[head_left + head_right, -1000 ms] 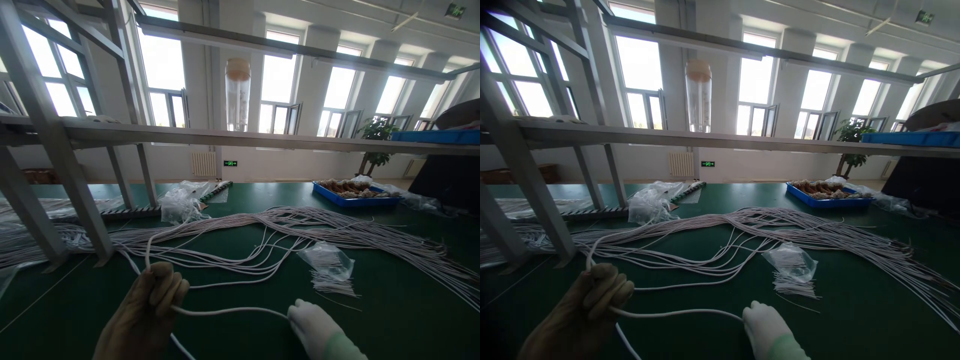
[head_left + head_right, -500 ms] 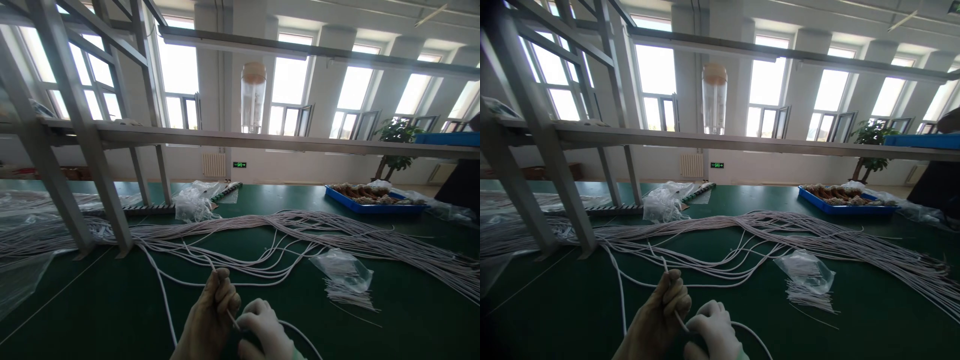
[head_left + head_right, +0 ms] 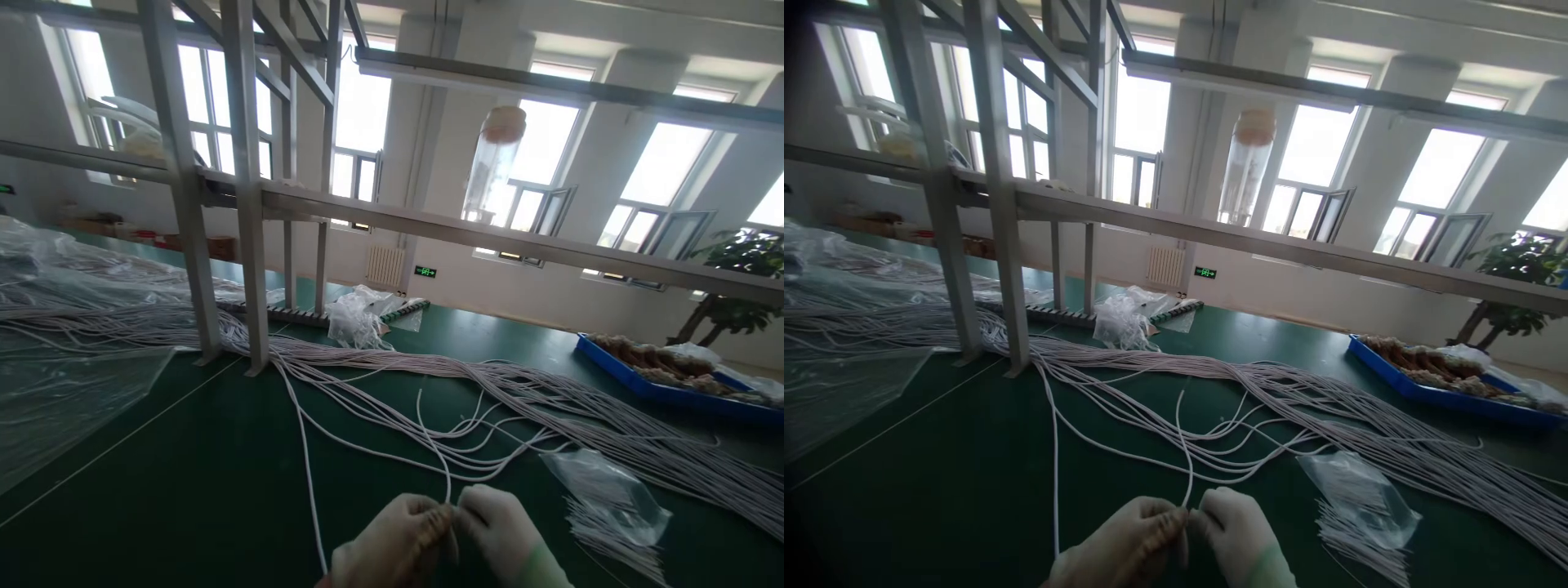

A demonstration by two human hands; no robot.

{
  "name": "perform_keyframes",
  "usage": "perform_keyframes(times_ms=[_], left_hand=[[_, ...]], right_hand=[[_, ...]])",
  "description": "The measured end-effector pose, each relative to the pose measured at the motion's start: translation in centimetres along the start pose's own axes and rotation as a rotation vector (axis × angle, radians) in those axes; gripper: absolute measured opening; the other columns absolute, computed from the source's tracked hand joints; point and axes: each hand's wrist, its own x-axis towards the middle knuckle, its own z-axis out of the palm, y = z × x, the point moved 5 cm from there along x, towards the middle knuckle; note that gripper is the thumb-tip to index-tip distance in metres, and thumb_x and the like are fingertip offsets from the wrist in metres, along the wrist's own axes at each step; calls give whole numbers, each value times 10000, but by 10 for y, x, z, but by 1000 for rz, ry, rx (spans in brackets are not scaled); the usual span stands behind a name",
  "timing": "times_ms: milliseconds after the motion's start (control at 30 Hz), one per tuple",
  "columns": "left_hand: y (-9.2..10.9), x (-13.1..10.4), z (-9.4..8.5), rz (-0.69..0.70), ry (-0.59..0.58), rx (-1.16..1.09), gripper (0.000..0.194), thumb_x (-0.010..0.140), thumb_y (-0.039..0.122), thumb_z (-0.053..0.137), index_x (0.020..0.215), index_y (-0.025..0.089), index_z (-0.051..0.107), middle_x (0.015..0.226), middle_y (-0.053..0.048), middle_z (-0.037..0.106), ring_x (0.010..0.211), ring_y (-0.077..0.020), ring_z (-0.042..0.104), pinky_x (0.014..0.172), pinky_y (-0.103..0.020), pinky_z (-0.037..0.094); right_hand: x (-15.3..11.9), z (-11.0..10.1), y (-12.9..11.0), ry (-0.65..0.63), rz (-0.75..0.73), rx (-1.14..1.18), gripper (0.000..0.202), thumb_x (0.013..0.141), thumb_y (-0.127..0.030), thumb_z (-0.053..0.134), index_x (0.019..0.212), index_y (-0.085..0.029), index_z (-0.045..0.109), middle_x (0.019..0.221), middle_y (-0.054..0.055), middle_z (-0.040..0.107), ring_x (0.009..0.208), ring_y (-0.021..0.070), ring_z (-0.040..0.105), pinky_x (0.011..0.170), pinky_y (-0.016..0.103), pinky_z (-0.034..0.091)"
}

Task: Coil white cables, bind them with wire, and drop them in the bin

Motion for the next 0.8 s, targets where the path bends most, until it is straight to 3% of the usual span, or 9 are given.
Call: perform_keyframes(times_ms=[100, 167, 333, 500, 567, 633, 700, 800], left_hand=[[-5, 4, 3, -25, 27, 96, 415, 854, 521, 683, 1057, 159, 668, 774, -50, 668, 625, -162, 555, 587, -278, 378], [-6, 7, 2, -39, 8, 161, 423, 813, 490, 740, 1068, 158, 676, 815, -58, 695, 671, -173, 587, 635, -288, 414], [-6, 15, -8, -69, -11, 257, 524, 733, 451, 829, 1143, 157, 686, 764, -26, 662, 634, -168, 547, 608, -289, 406], [-15, 16, -7, -15, 48, 234, 422, 629, 297, 922, 1000, 175, 763, 943, -84, 670, 783, -227, 592, 685, -319, 431], [-22, 17, -7, -38, 68, 149, 386, 678, 332, 898, 999, 168, 757, 965, -119, 694, 852, -269, 629, 745, -357, 459], [-27, 22, -5, -47, 21, -89, 334, 800, 402, 799, 1013, 154, 731, 945, -139, 715, 891, -286, 659, 784, -392, 491], [-25, 26, -4, 9, -46, -340, 286, 892, 422, 698, 1028, 171, 701, 1000, -114, 716, 925, -254, 666, 810, -395, 523], [-15, 26, -6, 99, -88, -491, 280, 937, 404, 641, 1086, 168, 663, 1076, -80, 699, 964, -223, 663, 850, -403, 550]], right_hand=[[-1, -6, -12, 84, -13, -19, 194, 920, -223, 547, 772, -200, 670, 806, 31, 662, 753, 202, 619, 690, 292, 469], [0, -7, -15, 128, -3, -26, 206, 933, -223, 538, 772, -201, 665, 804, 35, 670, 743, 202, 629, 688, 293, 479], [6, -15, -4, 281, 88, -52, 228, 951, -220, 515, 771, -195, 653, 790, 51, 667, 741, 216, 629, 702, 316, 498], [6, -28, -1, 342, 99, 56, 263, 985, -313, 479, 798, -207, 631, 778, 46, 641, 725, 221, 624, 694, 334, 516], [1, -29, -10, 348, 62, 82, 264, 987, -327, 465, 804, -210, 615, 792, 55, 638, 728, 229, 622, 700, 350, 521], [-7, -23, -23, 316, 7, 110, 257, 986, -327, 453, 802, -216, 594, 820, 61, 642, 746, 231, 622, 703, 346, 523], [-16, -5, -33, 205, -34, 177, 219, 980, -311, 462, 833, -221, 598, 891, 64, 664, 786, 225, 636, 703, 322, 529], [-24, 30, -38, 16, -42, 183, 156, 942, -268, 523, 879, -215, 655, 957, 67, 691, 833, 230, 654, 722, 316, 523]])
